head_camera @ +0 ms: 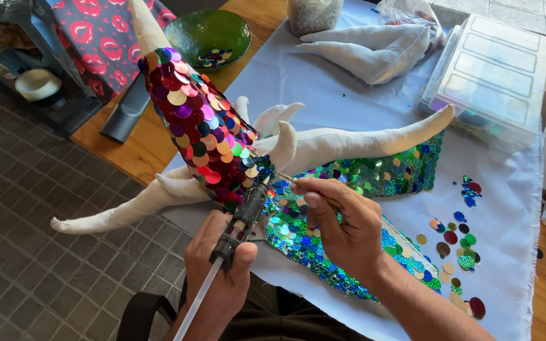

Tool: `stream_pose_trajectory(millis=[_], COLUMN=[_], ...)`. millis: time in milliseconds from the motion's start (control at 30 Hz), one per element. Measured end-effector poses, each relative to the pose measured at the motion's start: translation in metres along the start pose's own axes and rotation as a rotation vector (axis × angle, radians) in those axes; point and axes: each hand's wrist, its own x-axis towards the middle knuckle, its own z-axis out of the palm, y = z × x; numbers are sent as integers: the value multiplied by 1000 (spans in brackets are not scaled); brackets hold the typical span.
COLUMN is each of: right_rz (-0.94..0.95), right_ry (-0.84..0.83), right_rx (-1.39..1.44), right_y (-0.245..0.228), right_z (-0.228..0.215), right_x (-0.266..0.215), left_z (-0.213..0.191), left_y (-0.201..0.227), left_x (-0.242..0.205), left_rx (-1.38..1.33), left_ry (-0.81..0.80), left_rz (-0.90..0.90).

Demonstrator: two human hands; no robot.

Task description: Decorating a stuffed fabric horn by gluing individual sequins onto its surface using a hot glue gun and a positioning tool.

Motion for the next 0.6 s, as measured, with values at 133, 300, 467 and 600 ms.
stream_pose_trajectory(millis=[133,300,467,600], right_rz=[-43,-87,-104,-70], right_ry=[-17,-3,-36,-23], right_rx=[-64,-103,-118,-88], right_y=[0,-6,-8,-3], right_z=[-1,0,3,2], right_x=[1,1,2,0], left_z=[-3,-8,-13,-11], left_y=[-2,1,8,4], left_x=[-4,-2,0,-5], left_rx=[-16,-58,-56,-44], left_ry=[-4,5,8,-4], left_rz=[-31,-41,-9,-51])
